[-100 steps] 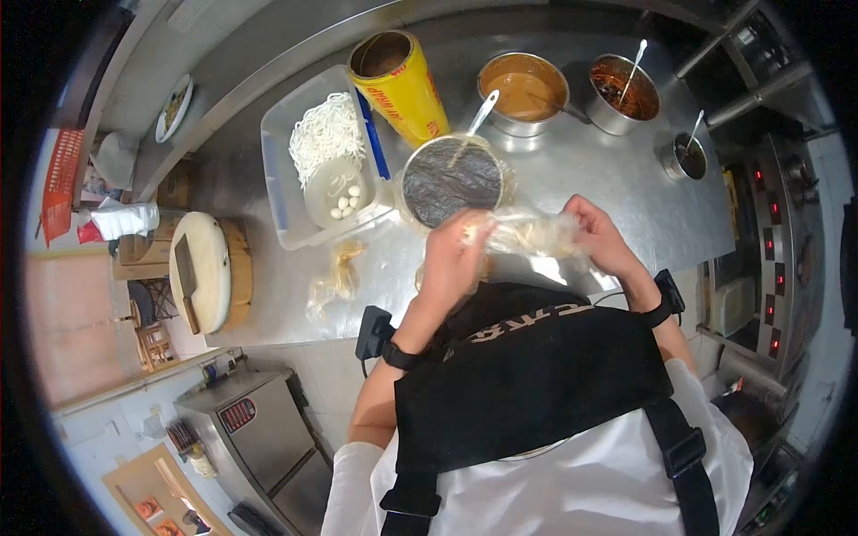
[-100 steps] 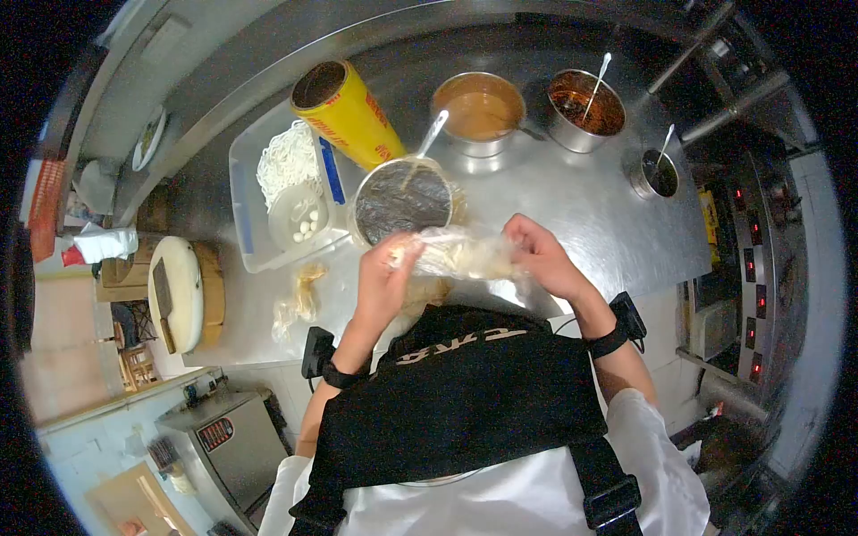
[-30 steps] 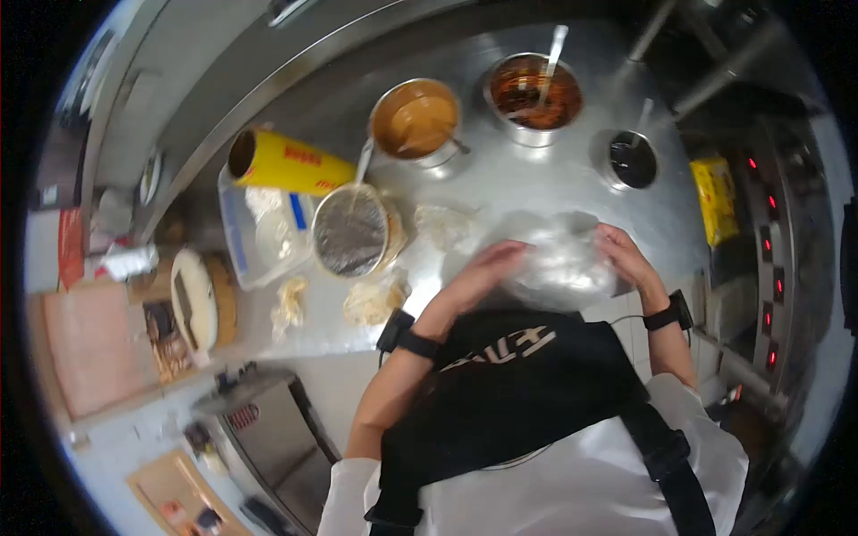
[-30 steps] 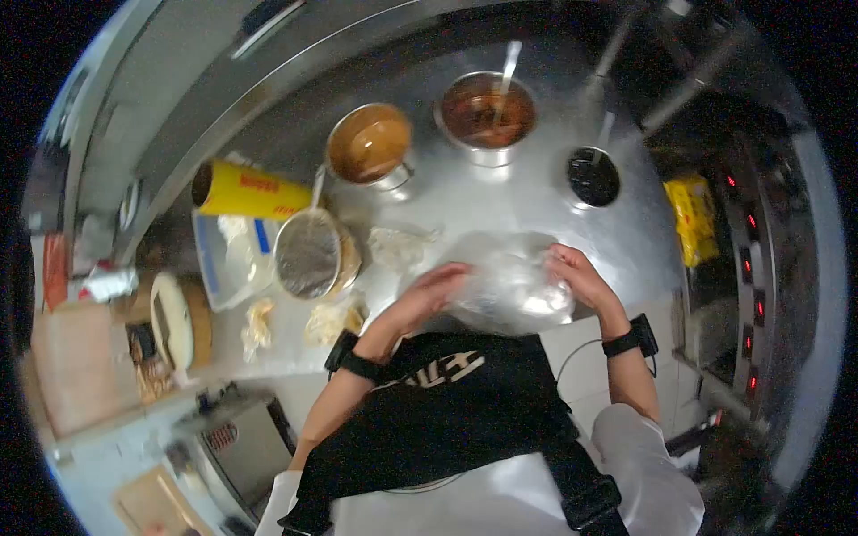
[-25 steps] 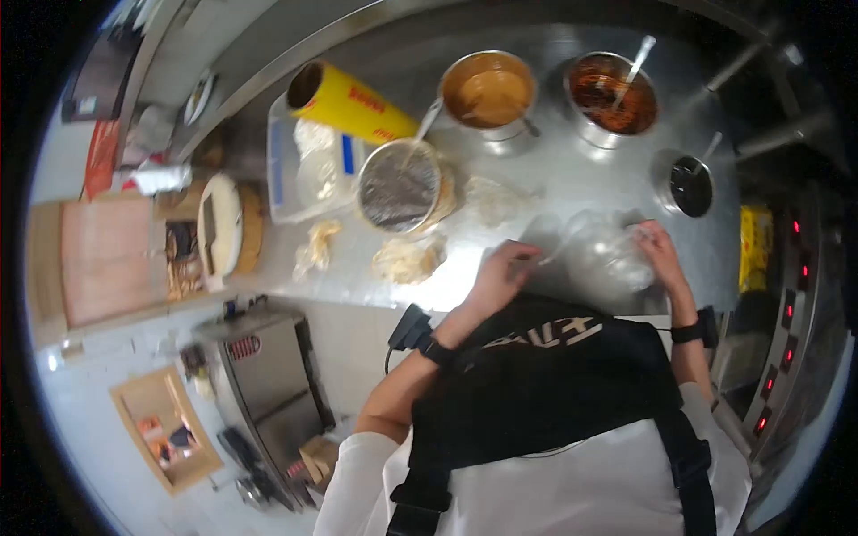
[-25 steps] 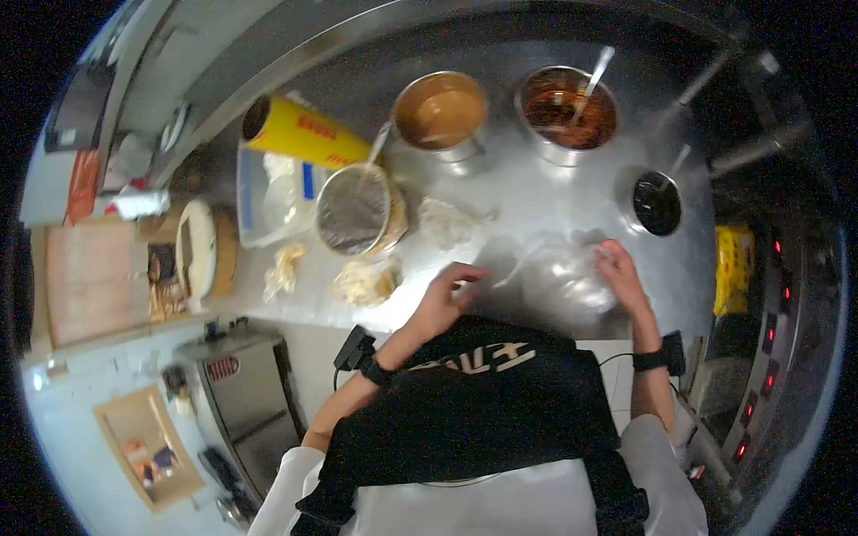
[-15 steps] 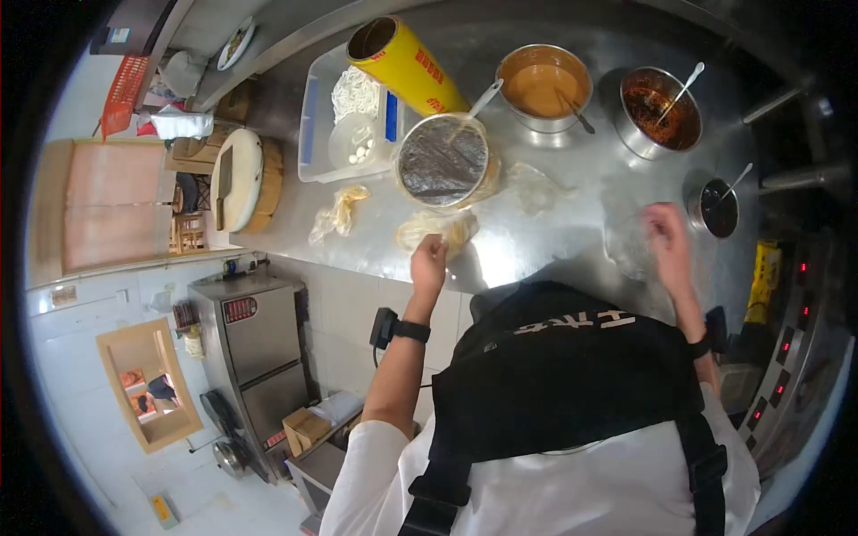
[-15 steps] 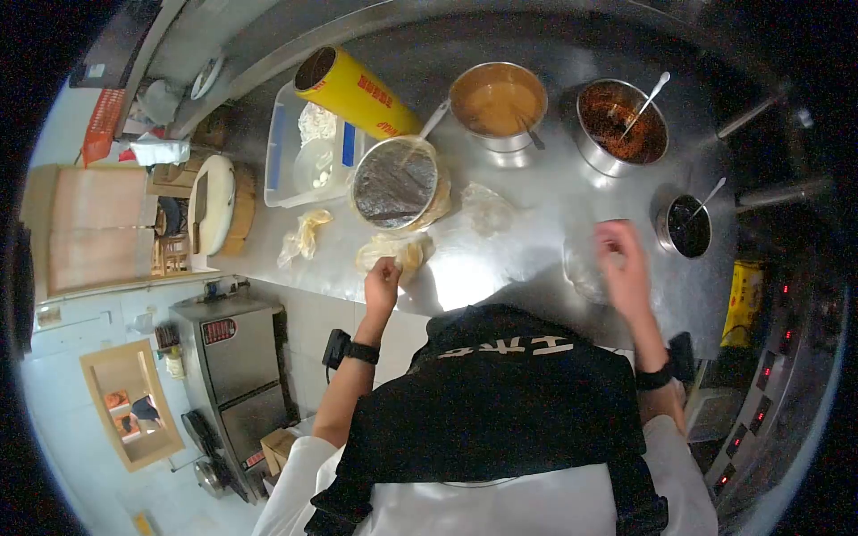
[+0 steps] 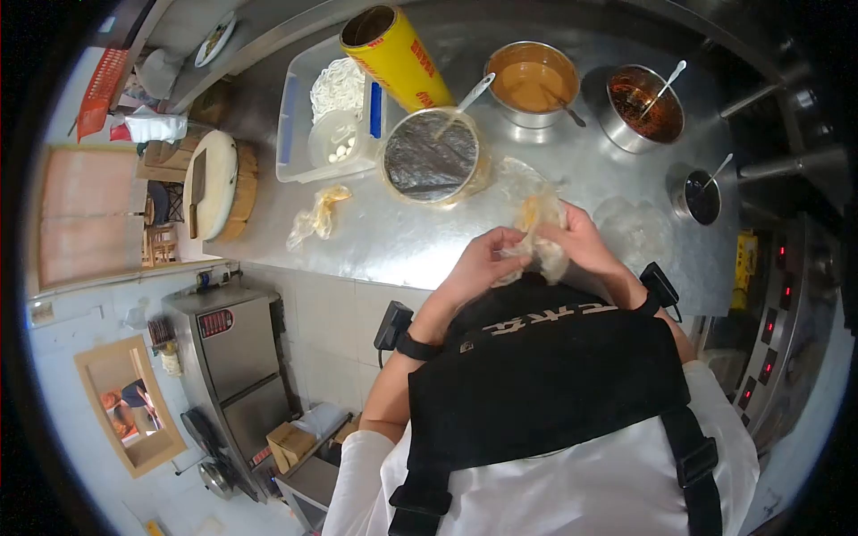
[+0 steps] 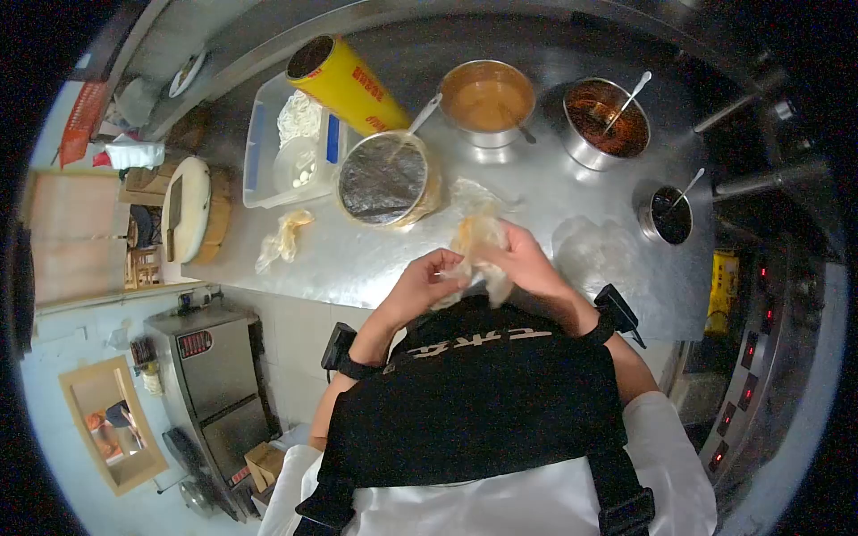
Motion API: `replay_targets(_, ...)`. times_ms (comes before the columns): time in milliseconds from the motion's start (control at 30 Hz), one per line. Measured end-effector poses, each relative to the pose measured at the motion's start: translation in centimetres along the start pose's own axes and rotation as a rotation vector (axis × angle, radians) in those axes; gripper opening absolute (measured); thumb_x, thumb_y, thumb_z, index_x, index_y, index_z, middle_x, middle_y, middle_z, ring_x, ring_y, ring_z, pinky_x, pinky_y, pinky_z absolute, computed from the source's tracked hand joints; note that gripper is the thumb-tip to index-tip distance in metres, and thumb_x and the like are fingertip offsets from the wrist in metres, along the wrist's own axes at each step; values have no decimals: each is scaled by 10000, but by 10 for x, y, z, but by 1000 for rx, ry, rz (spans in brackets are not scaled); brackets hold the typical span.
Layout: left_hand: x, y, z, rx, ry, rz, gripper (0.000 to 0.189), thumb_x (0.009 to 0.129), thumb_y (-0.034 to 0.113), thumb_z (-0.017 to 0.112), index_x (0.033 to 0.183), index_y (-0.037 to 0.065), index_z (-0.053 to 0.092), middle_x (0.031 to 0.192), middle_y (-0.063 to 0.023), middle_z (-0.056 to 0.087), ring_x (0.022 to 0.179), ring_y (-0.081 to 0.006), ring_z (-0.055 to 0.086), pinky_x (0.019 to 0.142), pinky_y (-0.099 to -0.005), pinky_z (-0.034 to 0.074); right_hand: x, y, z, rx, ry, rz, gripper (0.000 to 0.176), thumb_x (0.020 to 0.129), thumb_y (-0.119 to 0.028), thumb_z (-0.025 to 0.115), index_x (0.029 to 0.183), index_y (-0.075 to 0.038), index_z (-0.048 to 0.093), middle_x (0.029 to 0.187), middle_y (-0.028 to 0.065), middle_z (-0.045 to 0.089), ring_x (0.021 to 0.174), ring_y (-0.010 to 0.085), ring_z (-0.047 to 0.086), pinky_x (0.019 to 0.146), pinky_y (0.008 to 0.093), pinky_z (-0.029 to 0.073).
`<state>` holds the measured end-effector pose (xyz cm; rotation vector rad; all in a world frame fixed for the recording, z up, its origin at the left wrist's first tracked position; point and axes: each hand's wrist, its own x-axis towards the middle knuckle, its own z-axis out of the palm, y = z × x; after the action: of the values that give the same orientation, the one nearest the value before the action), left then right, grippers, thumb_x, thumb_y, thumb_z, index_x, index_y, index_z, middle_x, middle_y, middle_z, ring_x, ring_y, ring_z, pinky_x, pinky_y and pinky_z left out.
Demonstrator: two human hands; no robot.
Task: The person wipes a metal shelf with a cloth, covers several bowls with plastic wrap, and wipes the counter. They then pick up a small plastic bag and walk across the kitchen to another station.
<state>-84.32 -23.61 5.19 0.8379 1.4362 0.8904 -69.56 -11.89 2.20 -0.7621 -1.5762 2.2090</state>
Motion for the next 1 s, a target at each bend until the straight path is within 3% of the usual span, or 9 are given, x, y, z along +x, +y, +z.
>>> replay_targets(167, -10, -3, -41, -520, -87, -6, 230, 821, 227, 539, 937, 30, 513, 825, -8, 528, 743, -93, 509, 698, -228, 423, -14, -7, -30, 276, 293, 103, 278, 866, -255, 457, 1002, -18, 505, 760, 10, 529, 532, 43, 461, 472, 186, 416)
replay_targets(233, -18, 10, -44, -810, -36, 25, 242, 842, 229, 495, 943, 12, 524, 797, 14, 529, 698, -52, 479, 575, -202, 394, -23, -1, -45, 451, 324, 99, 257, 867, -241, 462, 1011, -31, 497, 799, 25, 540, 582, 74, 504, 491, 195, 436)
replay_targets(500, -8, -13, -54, 239, -29, 12, 219, 801, 222, 573, 967, 82, 549, 789, 33, 541, 623, -20, 424, 491, -181, 345, -34, 1, -54, 344, 578, -37, 198, 861, -176, 451, 994, -32, 479, 852, 25, 545, 720, 70, 509, 693, 224, 427)
replay_targets(600, -13, -11, -59, 92, -78, -148, 240, 817, 210, 549, 1007, 63, 553, 839, 20, 554, 690, -58, 485, 624, -196, 384, -34, 4, -70, 174, 535, -138, 145, 846, -125, 437, 948, -41, 496, 841, 4, 540, 741, 59, 500, 700, 206, 406)
replay_targets(667, -16, -13, -59, -520, 64, 70, 259, 841, 247, 505, 997, 46, 547, 897, -31, 572, 723, -119, 543, 699, -244, 419, -33, 0, -71, 96, 510, -165, 131, 836, -102, 428, 926, -45, 506, 832, -5, 537, 746, 53, 496, 685, 194, 401)
replay_targets(700, -16, -11, -58, -520, 64, 70, 259, 841, 247, 505, 997, 46, 547, 897, -31, 572, 723, -119, 543, 699, -244, 419, -32, -3, -66, 110, 491, -146, 130, 825, -96, 428, 911, -47, 513, 813, -14, 533, 741, 50, 493, 670, 186, 395)
replay_targets(800, -15, -11, -58, -1097, -19, 20, 298, 851, 245, 477, 1059, 32, 494, 947, -103, 558, 837, -245, 553, 834, -416, 438, -30, 3, -68, 150, 410, -65, 159, 810, -97, 419, 929, -42, 509, 831, 0, 531, 777, 72, 500, 700, 198, 393)
replay_targets(933, -20, -5, -59, -1151, 8, 172, 298, 840, 186, 490, 1099, 41, 466, 941, -102, 544, 857, -208, 545, 804, -356, 457, -34, -17, -51, 43, 529, 8, 206, 807, -130, 414, 977, -43, 490, 827, 24, 530, 783, 85, 502, 725, 239, 404)
replay_targets(1000, -26, 5, -67, -1201, -79, 309, 292, 793, 64, 534, 1073, 83, 456, 929, -49, 525, 776, -133, 542, 633, -244, 474, -37, -7, -71, 95, 556, -11, 216, 805, -117, 412, 1004, -60, 476, 805, 17, 519, 719, 71, 495, 655, 221, 415)
